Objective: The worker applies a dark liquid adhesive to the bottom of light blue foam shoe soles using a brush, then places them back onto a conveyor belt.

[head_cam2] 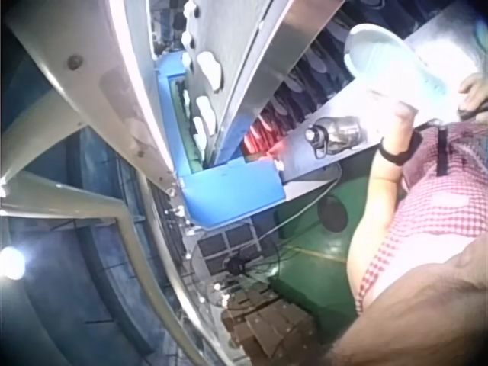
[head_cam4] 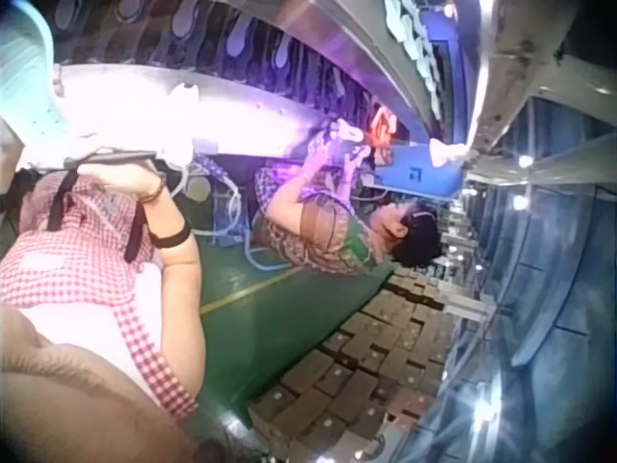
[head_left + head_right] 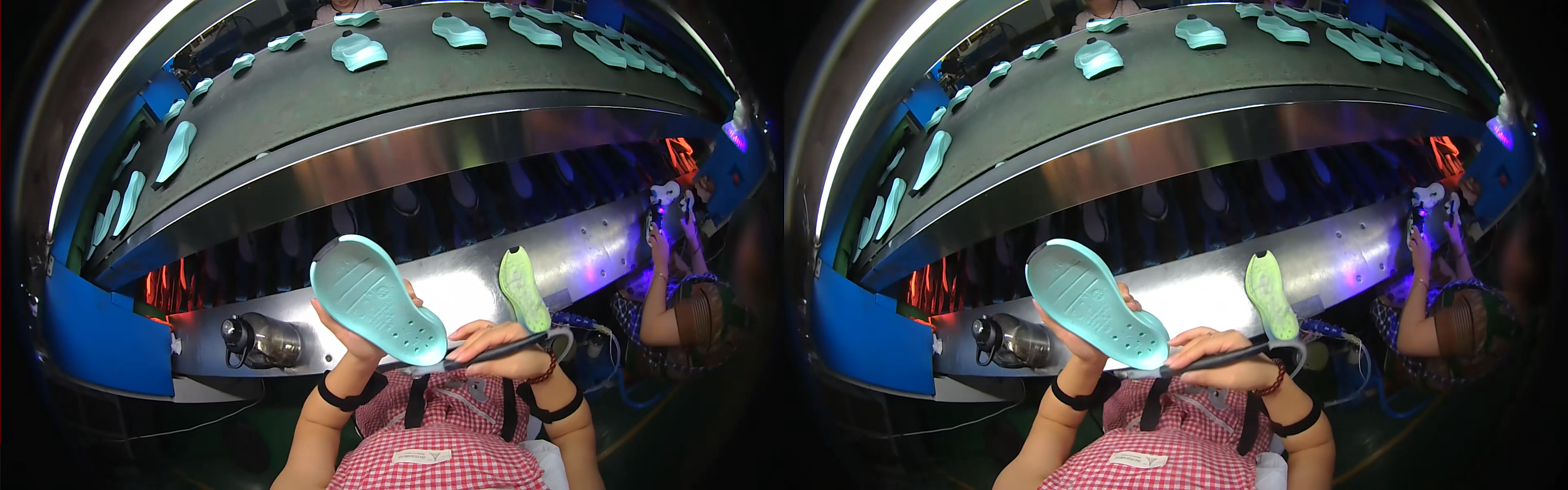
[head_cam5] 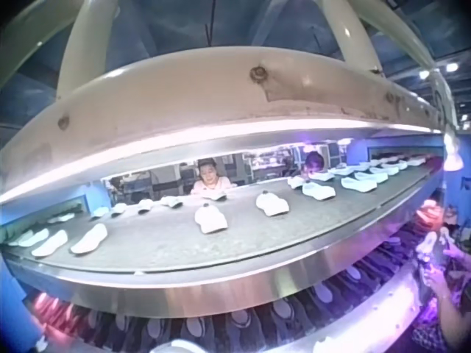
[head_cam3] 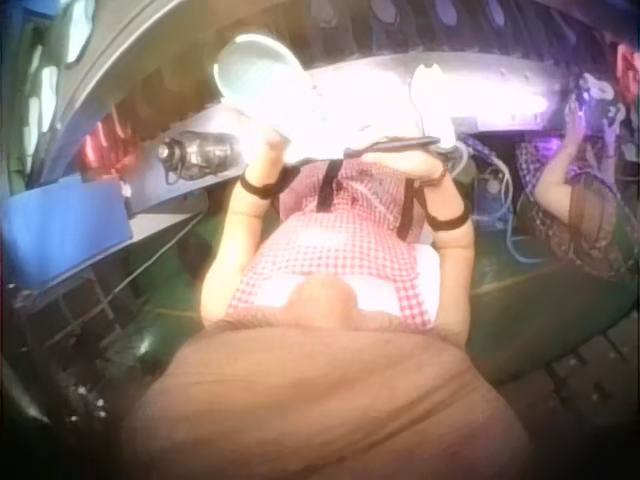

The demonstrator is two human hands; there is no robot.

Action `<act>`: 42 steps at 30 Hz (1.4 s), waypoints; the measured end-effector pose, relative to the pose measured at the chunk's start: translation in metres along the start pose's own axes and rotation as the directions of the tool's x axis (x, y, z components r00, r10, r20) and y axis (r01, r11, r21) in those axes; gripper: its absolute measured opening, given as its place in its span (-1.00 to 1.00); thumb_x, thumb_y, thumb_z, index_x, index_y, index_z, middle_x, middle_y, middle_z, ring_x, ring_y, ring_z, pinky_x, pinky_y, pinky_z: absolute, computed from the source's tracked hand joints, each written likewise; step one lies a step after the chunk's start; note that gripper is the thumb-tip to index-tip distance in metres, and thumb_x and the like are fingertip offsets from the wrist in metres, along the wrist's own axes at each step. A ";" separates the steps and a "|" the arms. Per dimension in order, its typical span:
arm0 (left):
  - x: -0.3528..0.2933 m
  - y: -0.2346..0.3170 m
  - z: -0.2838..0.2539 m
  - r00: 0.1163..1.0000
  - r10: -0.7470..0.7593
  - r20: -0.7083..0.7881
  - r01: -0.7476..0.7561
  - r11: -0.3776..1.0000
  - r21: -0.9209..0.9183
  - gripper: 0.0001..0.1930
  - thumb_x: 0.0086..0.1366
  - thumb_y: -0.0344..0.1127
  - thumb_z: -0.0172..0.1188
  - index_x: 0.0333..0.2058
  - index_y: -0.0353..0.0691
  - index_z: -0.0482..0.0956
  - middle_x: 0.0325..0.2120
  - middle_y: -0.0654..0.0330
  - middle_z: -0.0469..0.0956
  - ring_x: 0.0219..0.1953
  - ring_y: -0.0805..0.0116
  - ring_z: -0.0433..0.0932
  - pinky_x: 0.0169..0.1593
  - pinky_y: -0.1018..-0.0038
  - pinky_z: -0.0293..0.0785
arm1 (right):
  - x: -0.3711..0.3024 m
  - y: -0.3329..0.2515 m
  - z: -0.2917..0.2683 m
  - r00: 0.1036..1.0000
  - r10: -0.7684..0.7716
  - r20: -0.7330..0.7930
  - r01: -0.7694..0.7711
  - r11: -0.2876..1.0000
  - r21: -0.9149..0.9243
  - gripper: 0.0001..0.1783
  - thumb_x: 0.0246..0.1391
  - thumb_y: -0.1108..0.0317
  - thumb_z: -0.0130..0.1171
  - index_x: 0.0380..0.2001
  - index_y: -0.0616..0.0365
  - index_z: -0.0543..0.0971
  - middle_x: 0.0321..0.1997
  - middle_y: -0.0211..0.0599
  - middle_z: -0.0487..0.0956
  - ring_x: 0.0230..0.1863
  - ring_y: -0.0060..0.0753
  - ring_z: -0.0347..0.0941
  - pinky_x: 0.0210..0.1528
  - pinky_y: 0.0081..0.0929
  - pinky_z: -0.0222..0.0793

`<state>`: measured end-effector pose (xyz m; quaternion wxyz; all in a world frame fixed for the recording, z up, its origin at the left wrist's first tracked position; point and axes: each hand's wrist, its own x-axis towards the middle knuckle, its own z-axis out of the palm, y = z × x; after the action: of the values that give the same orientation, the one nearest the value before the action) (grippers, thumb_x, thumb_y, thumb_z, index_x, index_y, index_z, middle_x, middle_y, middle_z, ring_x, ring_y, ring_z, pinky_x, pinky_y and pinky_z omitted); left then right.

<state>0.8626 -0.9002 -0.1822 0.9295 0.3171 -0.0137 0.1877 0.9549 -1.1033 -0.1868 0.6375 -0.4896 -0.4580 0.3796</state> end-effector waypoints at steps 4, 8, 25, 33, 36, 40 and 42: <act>-0.002 -0.001 0.012 0.995 -0.055 -0.080 0.050 0.996 -0.074 -0.04 0.00 0.51 -0.57 0.07 -0.23 0.16 -0.16 -0.08 0.37 -0.14 0.06 0.41 -0.06 0.23 0.34 | 0.001 0.008 0.007 0.975 0.103 -0.198 -0.016 0.916 0.401 -0.78 -0.07 0.62 0.07 -0.26 0.34 0.45 -0.14 -0.02 0.46 -0.11 -0.29 0.42 0.01 -0.40 0.33; -0.018 -0.021 0.019 0.953 -0.169 -0.251 0.139 0.981 -0.133 -0.27 0.17 0.25 -0.36 0.11 -0.25 0.12 -0.05 -0.10 0.32 -0.08 0.05 0.40 -0.06 0.21 0.39 | 0.009 0.009 0.031 0.910 0.266 -0.319 0.062 0.672 0.738 -0.78 -0.01 0.61 0.00 -0.23 0.37 0.39 -0.18 0.03 0.46 -0.12 -0.20 0.42 0.01 -0.24 0.37; -0.011 0.005 -0.019 0.671 -0.735 0.094 0.733 0.677 0.067 -0.46 0.19 -0.14 -0.06 0.05 -0.43 0.18 -0.12 -0.03 0.39 -0.19 0.32 0.47 -0.12 0.49 0.42 | 0.006 -0.039 -0.003 0.971 -0.054 0.232 0.108 0.968 -0.228 -0.77 -0.15 0.47 0.17 -0.32 0.17 0.55 -0.23 -0.22 0.55 -0.18 -0.28 0.49 -0.13 -0.48 0.41; -0.012 0.016 -0.018 0.542 -0.837 -0.073 0.797 0.485 0.360 -0.41 0.17 -0.08 -0.02 0.07 -0.38 0.18 -0.07 -0.01 0.34 -0.11 0.30 0.40 -0.07 0.46 0.35 | 0.006 -0.049 -0.016 0.948 0.010 0.318 0.106 0.933 -0.345 -0.72 -0.16 0.52 0.15 -0.26 0.14 0.53 -0.16 -0.24 0.53 -0.15 -0.29 0.48 -0.14 -0.47 0.39; -0.014 0.029 -0.022 0.593 -0.805 -0.020 0.781 0.569 0.258 -0.42 0.11 -0.10 -0.05 0.00 -0.46 0.26 -0.09 -0.04 0.37 -0.10 0.27 0.40 -0.02 0.44 0.29 | 0.003 -0.049 -0.016 0.982 0.026 0.187 0.033 0.953 -0.302 -0.72 -0.16 0.55 0.14 -0.26 0.17 0.54 -0.18 -0.19 0.53 -0.12 -0.26 0.46 -0.05 -0.46 0.36; -0.016 0.047 -0.013 0.688 -0.717 -0.112 0.693 0.603 0.396 -0.45 0.14 -0.09 -0.06 -0.04 -0.46 0.32 -0.14 -0.04 0.42 -0.15 0.29 0.44 -0.05 0.46 0.33 | -0.003 -0.044 -0.014 0.965 -0.007 0.263 0.092 0.945 -0.313 -0.71 -0.18 0.56 0.15 -0.27 0.16 0.54 -0.18 -0.19 0.53 -0.13 -0.27 0.47 -0.09 -0.51 0.38; -0.021 0.054 0.000 0.734 -0.650 -0.194 0.668 0.642 0.377 -0.47 0.15 -0.09 -0.06 -0.06 -0.46 0.34 -0.17 -0.04 0.45 -0.18 0.30 0.46 -0.08 0.48 0.35 | -0.004 -0.039 -0.010 0.995 -0.042 0.090 0.070 0.940 -0.334 -0.71 -0.19 0.57 0.17 -0.28 0.17 0.55 -0.19 -0.19 0.53 -0.14 -0.27 0.47 -0.10 -0.52 0.40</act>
<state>0.8235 -0.8681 -0.1532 0.8419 0.4895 0.1624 -0.1588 0.9648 -1.1193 -0.1507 0.5358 -0.5622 -0.5554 0.2973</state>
